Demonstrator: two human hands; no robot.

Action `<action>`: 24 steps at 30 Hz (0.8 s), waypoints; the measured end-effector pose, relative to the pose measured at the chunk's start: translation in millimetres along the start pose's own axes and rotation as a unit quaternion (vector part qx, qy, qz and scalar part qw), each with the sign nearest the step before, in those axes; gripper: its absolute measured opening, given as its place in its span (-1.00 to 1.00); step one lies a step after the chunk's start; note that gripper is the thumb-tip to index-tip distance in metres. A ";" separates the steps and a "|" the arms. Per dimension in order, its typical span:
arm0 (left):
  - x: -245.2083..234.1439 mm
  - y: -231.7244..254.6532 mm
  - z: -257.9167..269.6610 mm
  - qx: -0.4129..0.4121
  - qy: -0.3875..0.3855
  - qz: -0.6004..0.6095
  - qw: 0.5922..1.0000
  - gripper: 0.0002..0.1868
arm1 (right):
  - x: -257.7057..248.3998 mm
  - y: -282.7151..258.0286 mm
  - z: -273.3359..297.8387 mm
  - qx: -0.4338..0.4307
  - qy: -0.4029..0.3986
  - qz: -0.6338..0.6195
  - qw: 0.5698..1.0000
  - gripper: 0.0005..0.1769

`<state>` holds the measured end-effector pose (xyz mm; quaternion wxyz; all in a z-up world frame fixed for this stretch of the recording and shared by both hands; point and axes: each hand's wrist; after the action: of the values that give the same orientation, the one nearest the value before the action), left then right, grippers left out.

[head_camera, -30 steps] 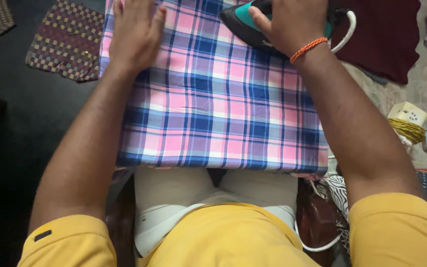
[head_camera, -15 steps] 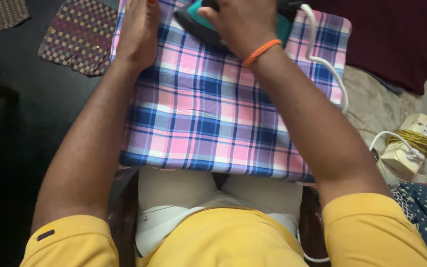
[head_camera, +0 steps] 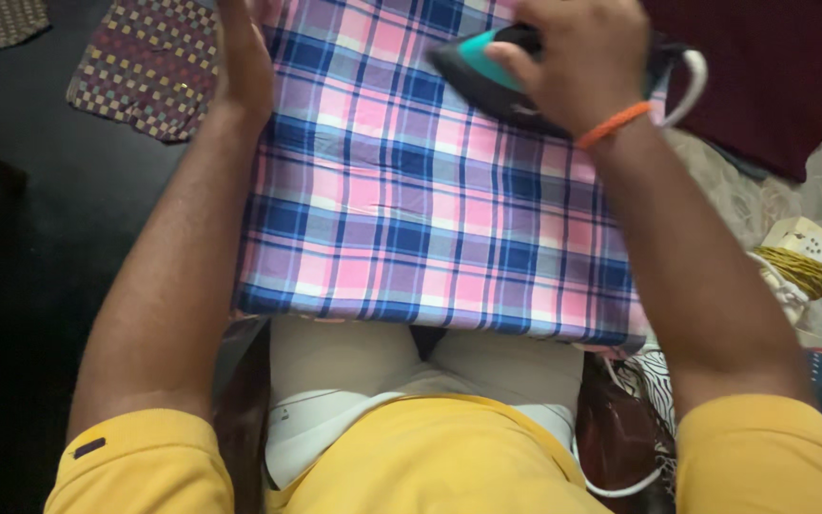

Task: The person irons a plaid shirt placed on their lap using a handheld iron. They repeatedly smooth the fabric, adjust the shirt, and iron different sections including the front and sleeves.

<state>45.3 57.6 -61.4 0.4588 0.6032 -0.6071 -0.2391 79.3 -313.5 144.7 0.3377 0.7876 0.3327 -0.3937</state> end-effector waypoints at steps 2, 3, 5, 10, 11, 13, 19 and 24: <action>5.3 -2.8 5.0 0.003 -0.001 -0.009 1.000 -0.01 | 15.2 -23.2 -10.9 -0.002 0.009 -0.009 1.000 -0.65; 16.8 -5.0 9.2 0.009 -0.001 -0.011 1.000 -0.01 | 22.8 -35.0 -10.7 0.003 0.035 0.018 0.999 -0.64; 29.6 -5.4 12.3 0.018 0.002 -0.013 1.000 0.01 | 35.6 -63.9 -25.4 0.003 0.094 0.031 0.995 -0.64; 33.7 17.8 19.2 0.017 0.021 -0.022 0.999 0.01 | 48.2 -113.7 -67.5 0.032 0.083 -0.007 0.996 -0.60; 36.0 25.8 22.7 0.001 0.032 -0.099 0.995 0.03 | 48.7 -115.7 -69.0 0.042 0.058 -0.018 0.997 -0.58; 42.6 43.1 28.3 -0.034 0.051 -0.249 0.967 0.09 | 48.6 -109.5 -64.4 0.066 -0.027 -0.053 0.996 -0.58; 67.2 79.2 29.7 -0.009 0.033 -0.298 0.954 0.15 | 23.9 -31.6 4.3 0.037 0.077 0.026 0.996 -0.62; 71.2 77.6 26.4 0.029 0.015 -0.248 0.968 0.13 | -12.8 27.0 63.0 0.091 -0.018 0.048 0.994 -0.62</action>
<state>-6.3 -4.9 10.9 0.3764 0.7513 -0.4382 -0.3192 69.7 -381.7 133.8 0.2891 0.8229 0.2508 -0.4200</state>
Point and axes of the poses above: each hand's wrist, its own z-axis away from the middle knuckle, its own x-axis out of the palm, y = z × x, and after that the axes turned 3 degrees about -x, right-handed
